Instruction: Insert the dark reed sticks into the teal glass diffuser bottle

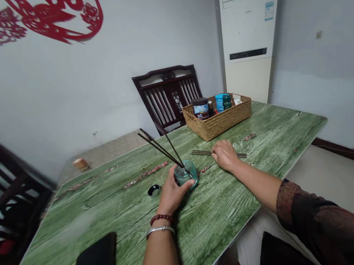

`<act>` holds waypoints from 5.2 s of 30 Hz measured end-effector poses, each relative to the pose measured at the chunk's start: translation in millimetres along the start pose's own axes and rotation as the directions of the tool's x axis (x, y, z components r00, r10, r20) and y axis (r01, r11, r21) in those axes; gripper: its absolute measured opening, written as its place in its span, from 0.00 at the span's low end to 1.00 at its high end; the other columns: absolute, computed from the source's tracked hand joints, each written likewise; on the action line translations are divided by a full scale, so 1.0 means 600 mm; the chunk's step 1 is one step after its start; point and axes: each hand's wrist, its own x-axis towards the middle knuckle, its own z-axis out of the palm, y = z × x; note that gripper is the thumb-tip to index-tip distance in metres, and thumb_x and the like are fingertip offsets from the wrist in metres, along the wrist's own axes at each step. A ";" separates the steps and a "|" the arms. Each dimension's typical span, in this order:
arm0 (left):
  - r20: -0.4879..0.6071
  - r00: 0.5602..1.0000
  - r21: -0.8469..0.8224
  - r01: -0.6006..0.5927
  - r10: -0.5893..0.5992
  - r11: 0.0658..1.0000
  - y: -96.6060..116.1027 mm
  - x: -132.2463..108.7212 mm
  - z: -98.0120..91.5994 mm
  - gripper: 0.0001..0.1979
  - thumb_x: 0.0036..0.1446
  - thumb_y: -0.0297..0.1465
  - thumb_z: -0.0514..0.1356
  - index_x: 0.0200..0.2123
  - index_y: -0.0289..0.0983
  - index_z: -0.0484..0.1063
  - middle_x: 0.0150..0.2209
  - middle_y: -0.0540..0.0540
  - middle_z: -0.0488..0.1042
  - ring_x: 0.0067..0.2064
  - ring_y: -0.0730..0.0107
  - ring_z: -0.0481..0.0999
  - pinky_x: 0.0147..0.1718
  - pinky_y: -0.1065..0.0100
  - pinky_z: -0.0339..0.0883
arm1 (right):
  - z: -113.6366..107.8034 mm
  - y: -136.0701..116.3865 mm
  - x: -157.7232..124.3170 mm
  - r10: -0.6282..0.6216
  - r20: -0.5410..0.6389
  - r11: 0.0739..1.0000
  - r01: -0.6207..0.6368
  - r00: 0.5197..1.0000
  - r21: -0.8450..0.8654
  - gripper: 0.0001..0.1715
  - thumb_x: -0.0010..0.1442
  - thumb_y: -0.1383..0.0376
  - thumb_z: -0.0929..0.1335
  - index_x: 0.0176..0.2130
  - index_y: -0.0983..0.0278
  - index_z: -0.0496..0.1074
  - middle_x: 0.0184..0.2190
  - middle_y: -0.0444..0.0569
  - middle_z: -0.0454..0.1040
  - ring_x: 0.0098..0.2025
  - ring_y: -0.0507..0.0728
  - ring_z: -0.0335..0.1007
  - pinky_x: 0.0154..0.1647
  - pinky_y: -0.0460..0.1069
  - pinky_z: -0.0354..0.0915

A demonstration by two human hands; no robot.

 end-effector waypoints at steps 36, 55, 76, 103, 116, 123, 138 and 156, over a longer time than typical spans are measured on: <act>-0.020 1.000 -0.043 -0.025 0.024 0.999 -0.007 0.005 0.006 0.37 0.40 0.41 0.74 0.55 0.39 0.72 0.53 0.38 0.81 0.56 0.42 0.80 0.62 0.43 0.68 | -0.180 -0.147 0.068 0.068 -0.541 0.297 0.500 0.838 0.813 0.05 0.64 0.64 0.69 0.42 0.58 0.68 0.35 0.42 0.79 0.37 0.54 0.81 0.43 0.49 0.73; 0.025 0.999 -0.015 -0.045 0.046 0.999 -0.006 0.003 0.005 0.39 0.43 0.45 0.72 0.58 0.37 0.70 0.54 0.37 0.80 0.57 0.43 0.79 0.61 0.45 0.69 | -0.083 -0.148 0.061 -0.046 -0.290 0.695 0.239 0.956 0.678 0.07 0.61 0.67 0.73 0.42 0.59 0.75 0.35 0.42 0.80 0.39 0.55 0.78 0.43 0.49 0.69; -0.007 1.000 0.032 -0.003 0.003 0.999 0.000 0.003 -0.001 0.35 0.41 0.44 0.73 0.53 0.40 0.73 0.52 0.37 0.80 0.54 0.40 0.79 0.60 0.40 0.69 | 0.010 0.006 -0.006 -0.011 0.030 0.999 0.012 0.999 -0.041 0.19 0.72 0.65 0.63 0.50 0.66 0.82 0.50 0.62 0.77 0.56 0.67 0.68 0.56 0.57 0.61; -0.013 1.000 -0.018 0.000 0.000 1.000 -0.002 0.002 0.002 0.36 0.40 0.43 0.74 0.53 0.41 0.72 0.52 0.37 0.80 0.55 0.41 0.80 0.61 0.38 0.67 | -0.066 -0.015 0.010 0.158 -0.187 0.887 -0.056 0.970 0.459 0.07 0.68 0.64 0.69 0.43 0.60 0.79 0.38 0.49 0.84 0.42 0.58 0.80 0.44 0.48 0.66; -0.010 1.000 -0.047 -0.004 0.004 0.999 -0.010 0.003 0.005 0.37 0.40 0.42 0.74 0.55 0.41 0.72 0.52 0.39 0.81 0.55 0.43 0.80 0.62 0.40 0.68 | -0.175 -0.110 0.060 0.144 -0.436 0.171 0.412 0.888 0.895 0.12 0.60 0.57 0.72 0.41 0.59 0.70 0.34 0.42 0.76 0.34 0.52 0.75 0.36 0.48 0.73; -0.010 1.000 -0.020 -0.018 0.018 1.000 -0.010 0.004 0.005 0.38 0.41 0.43 0.74 0.55 0.39 0.71 0.52 0.38 0.81 0.55 0.42 0.80 0.61 0.44 0.69 | -0.135 -0.162 0.080 0.081 -0.447 0.324 0.401 0.891 0.857 0.07 0.59 0.65 0.72 0.39 0.59 0.71 0.33 0.41 0.77 0.36 0.53 0.77 0.41 0.48 0.73; 0.022 0.999 -0.033 -0.024 0.025 0.999 -0.009 0.004 0.004 0.40 0.42 0.46 0.73 0.57 0.37 0.70 0.51 0.38 0.81 0.56 0.42 0.79 0.59 0.47 0.69 | -0.078 -0.166 0.058 -0.029 -0.258 0.614 0.221 0.966 0.758 0.08 0.58 0.72 0.73 0.38 0.60 0.76 0.30 0.40 0.78 0.36 0.54 0.78 0.45 0.49 0.71; -0.029 1.000 -0.055 0.002 -0.004 0.998 0.000 0.002 0.003 0.36 0.38 0.42 0.75 0.52 0.39 0.74 0.51 0.37 0.82 0.53 0.41 0.81 0.58 0.41 0.70 | 0.001 0.021 0.017 0.064 0.021 0.998 -0.064 0.998 0.015 0.19 0.73 0.64 0.65 0.55 0.66 0.80 0.54 0.61 0.79 0.58 0.65 0.72 0.58 0.54 0.64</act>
